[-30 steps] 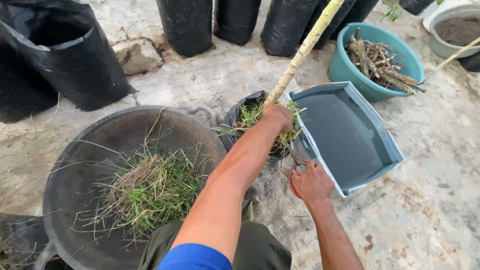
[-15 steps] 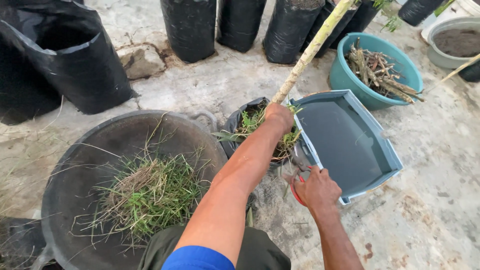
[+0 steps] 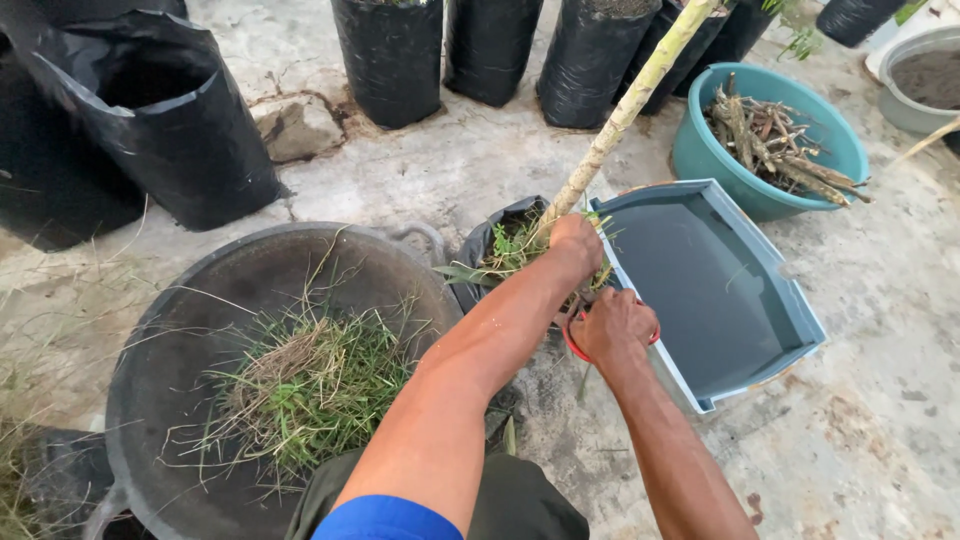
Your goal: Trimming and removing weeds from potted plants using scissors in an outdoor garden.
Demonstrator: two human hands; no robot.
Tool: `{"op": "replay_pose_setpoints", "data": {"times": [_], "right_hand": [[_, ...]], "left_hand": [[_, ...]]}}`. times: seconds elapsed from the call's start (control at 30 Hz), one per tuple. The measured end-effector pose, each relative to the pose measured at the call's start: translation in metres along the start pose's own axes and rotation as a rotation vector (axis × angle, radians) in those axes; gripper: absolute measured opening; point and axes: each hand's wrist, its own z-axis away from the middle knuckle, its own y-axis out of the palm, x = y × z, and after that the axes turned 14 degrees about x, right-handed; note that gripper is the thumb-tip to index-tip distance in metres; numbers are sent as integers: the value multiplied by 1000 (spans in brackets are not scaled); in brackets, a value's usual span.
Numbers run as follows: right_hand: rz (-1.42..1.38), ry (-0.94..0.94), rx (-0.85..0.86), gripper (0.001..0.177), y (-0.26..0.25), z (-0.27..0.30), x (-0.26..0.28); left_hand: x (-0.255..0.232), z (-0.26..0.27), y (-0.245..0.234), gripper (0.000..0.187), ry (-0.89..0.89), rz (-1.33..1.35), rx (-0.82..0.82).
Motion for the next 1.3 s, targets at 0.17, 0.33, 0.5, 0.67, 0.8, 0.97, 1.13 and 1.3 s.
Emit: {"op": "replay_pose_setpoints", "data": {"times": [0.17,0.33,0.5,0.67,0.8,0.97,1.13,1.3], "right_hand": [[44,-13,-41,59,8,-17,1],[5,-56,-17,51,19,-31,4],[-105,-121,-61,42,11,-15,8],[-80,-157,-76,33,36,-32,-10],[-4,-100,-34,53,-9,9,-9],[34,-33,-56,59,-31,14,-17],[256,-69,-81,66,-53,36,2],[282,-97,-139,51,-57,35,14]], "left_hand": [[-3,-1,-4,30,27,-69,19],[-1,5,-1,30,47,-77,8],[7,14,-4,30,42,-53,-30],[42,59,-48,33,-45,134,39],[60,76,-50,38,-88,235,25],[69,100,-57,39,-91,211,-9],[80,143,-87,40,-127,244,-15],[104,160,-81,34,-132,198,-103]]}}
